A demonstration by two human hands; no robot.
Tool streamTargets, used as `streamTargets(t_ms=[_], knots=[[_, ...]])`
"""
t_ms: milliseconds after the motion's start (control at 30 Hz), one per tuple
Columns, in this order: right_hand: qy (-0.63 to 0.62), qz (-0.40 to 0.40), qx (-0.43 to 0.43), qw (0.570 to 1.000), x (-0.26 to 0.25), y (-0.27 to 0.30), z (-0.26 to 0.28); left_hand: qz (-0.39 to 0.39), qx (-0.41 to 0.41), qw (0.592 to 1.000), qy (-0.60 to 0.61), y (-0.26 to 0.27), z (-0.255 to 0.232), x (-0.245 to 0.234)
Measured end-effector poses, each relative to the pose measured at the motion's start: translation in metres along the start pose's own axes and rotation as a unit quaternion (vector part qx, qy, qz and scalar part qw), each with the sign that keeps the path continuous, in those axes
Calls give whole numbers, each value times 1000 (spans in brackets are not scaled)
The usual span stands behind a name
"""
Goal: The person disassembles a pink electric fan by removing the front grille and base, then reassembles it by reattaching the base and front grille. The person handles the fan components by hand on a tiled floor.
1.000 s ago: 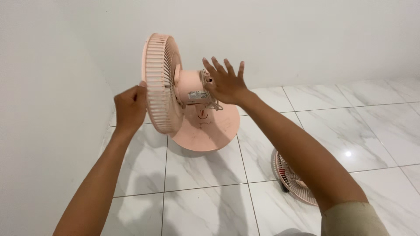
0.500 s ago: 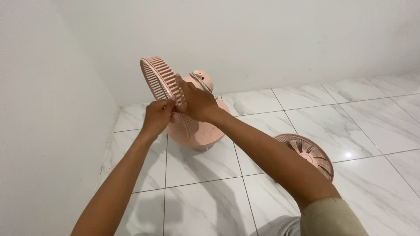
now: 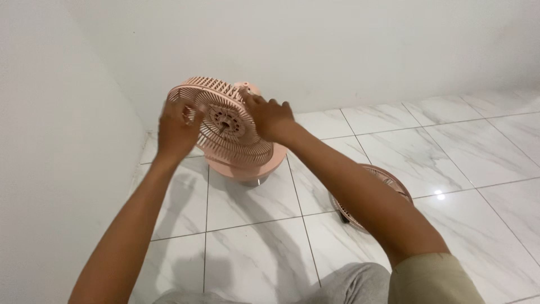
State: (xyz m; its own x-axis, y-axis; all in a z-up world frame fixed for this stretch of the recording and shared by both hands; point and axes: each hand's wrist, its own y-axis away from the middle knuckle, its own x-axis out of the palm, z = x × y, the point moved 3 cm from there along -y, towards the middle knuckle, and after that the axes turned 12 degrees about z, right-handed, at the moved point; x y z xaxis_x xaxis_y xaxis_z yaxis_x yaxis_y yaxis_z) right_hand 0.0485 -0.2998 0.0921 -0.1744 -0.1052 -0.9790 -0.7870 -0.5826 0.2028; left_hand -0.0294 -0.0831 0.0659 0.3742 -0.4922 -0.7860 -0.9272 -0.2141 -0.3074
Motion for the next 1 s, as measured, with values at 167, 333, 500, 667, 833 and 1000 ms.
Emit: streamTargets(t_ms=[167,333,500,667,833,1000], knots=[[-2,7,17,1000,-1,15,-19,-29,24,999,-13,-10,7,-7],[29,0,27,999,0,13,-27,-3,-2,999,-50,-24,13,1],[78,-44,46,995,5,4,-48,17,-31,998,-56,-37,26,8],[62,-58,81,993,12,-6,-81,1,98,995,30,-28,18,21],[83,-105,107,985,18,-15,-108,40,94,990,101,-19,4,30],[51,-162,113,979,19,-24,-122,7,96,992,77,-12,-10,45]])
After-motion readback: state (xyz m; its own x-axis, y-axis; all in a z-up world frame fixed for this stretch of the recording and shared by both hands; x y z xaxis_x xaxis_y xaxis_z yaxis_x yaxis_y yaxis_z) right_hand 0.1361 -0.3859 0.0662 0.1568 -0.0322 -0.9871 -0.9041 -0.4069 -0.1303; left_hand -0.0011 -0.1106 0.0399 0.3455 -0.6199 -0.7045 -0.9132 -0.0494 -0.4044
